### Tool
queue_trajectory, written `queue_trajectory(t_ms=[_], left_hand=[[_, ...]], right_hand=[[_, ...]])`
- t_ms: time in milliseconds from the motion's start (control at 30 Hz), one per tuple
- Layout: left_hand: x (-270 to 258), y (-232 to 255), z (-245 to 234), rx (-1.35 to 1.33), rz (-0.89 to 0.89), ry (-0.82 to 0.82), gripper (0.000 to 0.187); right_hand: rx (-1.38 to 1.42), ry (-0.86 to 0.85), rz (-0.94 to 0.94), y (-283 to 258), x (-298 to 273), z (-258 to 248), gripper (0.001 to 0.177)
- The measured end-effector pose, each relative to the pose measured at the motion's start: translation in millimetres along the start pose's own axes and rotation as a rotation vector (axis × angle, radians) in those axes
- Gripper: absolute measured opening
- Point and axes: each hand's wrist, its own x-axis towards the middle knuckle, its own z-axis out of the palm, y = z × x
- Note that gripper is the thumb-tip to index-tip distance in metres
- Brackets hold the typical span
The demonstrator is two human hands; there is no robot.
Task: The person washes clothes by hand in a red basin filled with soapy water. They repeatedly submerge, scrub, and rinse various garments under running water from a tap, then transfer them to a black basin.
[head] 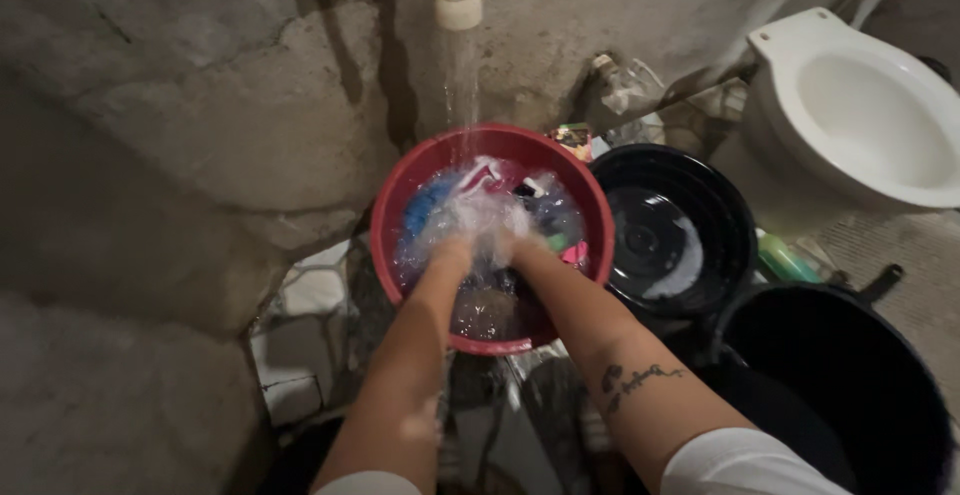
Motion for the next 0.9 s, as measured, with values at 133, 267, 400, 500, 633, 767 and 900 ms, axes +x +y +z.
queue_trajectory(t_ms=[133, 267, 400, 500, 633, 767, 900], left_hand=[[-37, 28, -52, 0.092, -0.004, -0.006, 0.035], [-25, 64, -87, 0.146, 0.027, 0.179, 0.033], [-2, 91, -68, 0.001, 0.338, 0.75, 0.055], [19, 96, -53, 0.124, 0.288, 0.497, 0.093], [29, 86, -38, -0.022, 0.089, 0.274, 0.044], [-21, 84, -54, 0.002, 0.054, 0.164, 0.043], [-81, 88, -100, 0.052, 0.068, 0.176, 0.047]], right_hand=[[-0.092, -0.068, -0.083, -5, -33, -32, 0.056], [-0.073, -0.078, 0.029, 15, -37, -62, 0.054], [0.158, 0.568, 0.115, 53, -36, -31, 0.039], [0.068, 0.467, 0.146, 76, -32, 6, 0.061], [0.0, 0.231, 0.125, 79, -39, 12, 0.034], [0.067, 0.037, 0.139, 66, -69, -33, 0.048], [0.177, -0.116, 0.238, 51, -90, -68, 0.055]])
